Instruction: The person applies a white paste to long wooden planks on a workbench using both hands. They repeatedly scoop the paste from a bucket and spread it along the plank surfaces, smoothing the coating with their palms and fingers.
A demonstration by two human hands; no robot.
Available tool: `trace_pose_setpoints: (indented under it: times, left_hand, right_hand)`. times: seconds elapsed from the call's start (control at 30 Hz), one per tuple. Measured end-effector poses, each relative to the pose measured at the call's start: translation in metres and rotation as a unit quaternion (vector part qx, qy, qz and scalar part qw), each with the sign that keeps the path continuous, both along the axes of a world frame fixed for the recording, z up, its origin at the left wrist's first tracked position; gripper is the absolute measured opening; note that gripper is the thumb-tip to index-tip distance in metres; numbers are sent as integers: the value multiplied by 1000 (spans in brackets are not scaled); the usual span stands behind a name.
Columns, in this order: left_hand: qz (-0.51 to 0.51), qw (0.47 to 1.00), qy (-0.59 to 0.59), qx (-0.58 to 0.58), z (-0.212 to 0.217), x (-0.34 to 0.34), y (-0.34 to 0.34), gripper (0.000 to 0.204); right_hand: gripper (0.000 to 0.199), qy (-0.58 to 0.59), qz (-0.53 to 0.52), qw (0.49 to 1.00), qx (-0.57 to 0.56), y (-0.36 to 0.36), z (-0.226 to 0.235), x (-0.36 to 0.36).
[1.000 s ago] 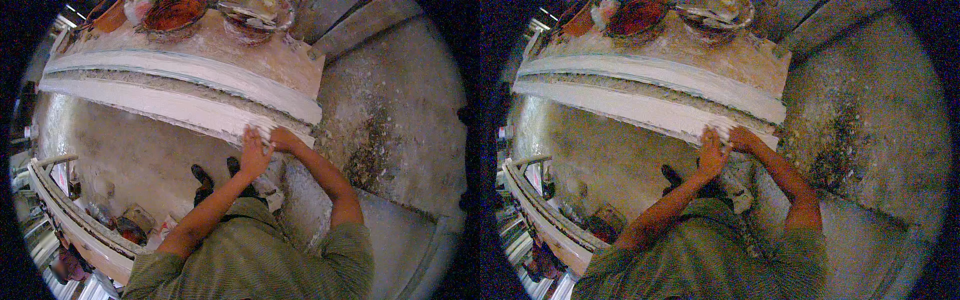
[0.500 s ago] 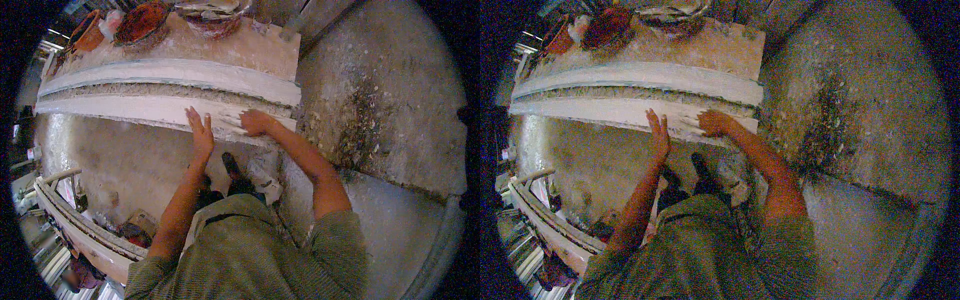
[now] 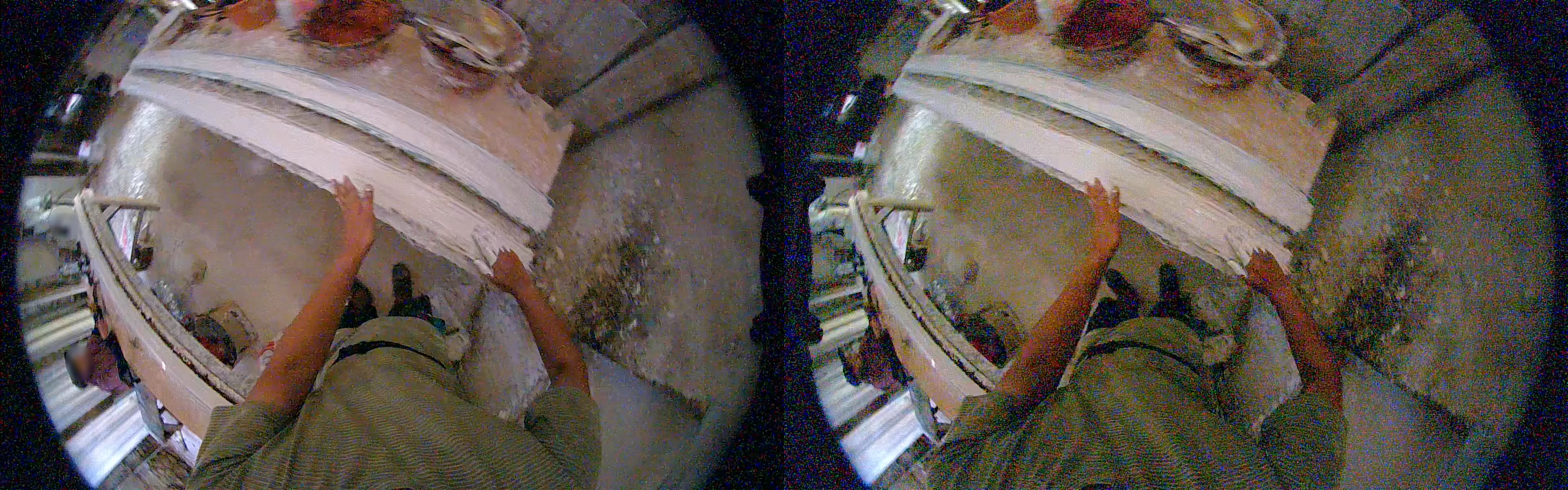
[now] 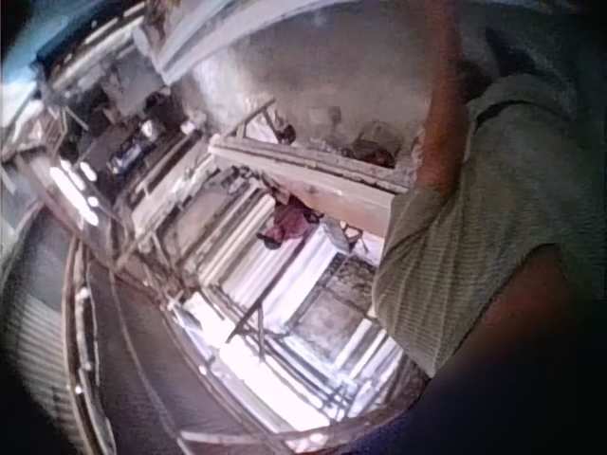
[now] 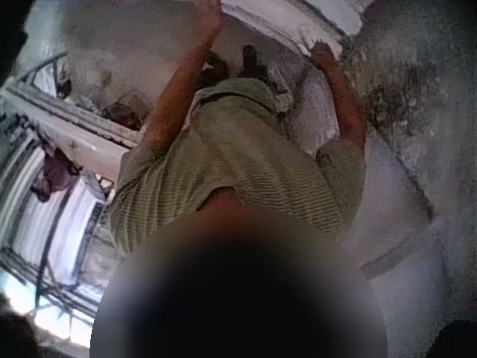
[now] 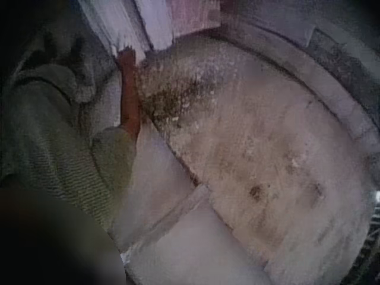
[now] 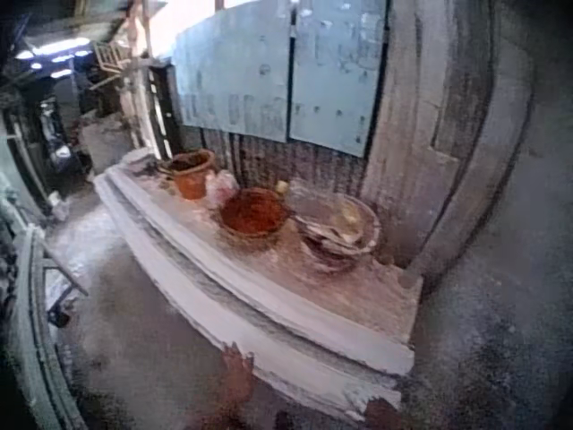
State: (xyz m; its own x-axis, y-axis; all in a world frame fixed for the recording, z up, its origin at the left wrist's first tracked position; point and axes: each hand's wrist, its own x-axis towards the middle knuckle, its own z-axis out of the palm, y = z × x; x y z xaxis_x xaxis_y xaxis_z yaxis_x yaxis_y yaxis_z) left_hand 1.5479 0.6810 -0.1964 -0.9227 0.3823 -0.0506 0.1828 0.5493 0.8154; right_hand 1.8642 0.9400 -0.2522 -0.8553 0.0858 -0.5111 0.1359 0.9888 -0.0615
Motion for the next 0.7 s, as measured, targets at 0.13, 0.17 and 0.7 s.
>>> trace_pose_setpoints:
  times: [0.13,0.17,0.7]
  left_hand:
    - [2,998,22,-52,-26,-36,-8,73]
    - [-26,946,276,-169,-28,-49,-16,74]
    - [57,997,-38,-21,-12,-380,-136,81]
  right_hand:
    - [39,-80,80,993,-45,-22,4,-126]
    - [42,-62,65,993,-70,-32,6,-157]
    - [41,112,89,979,-142,-267,11,-672]
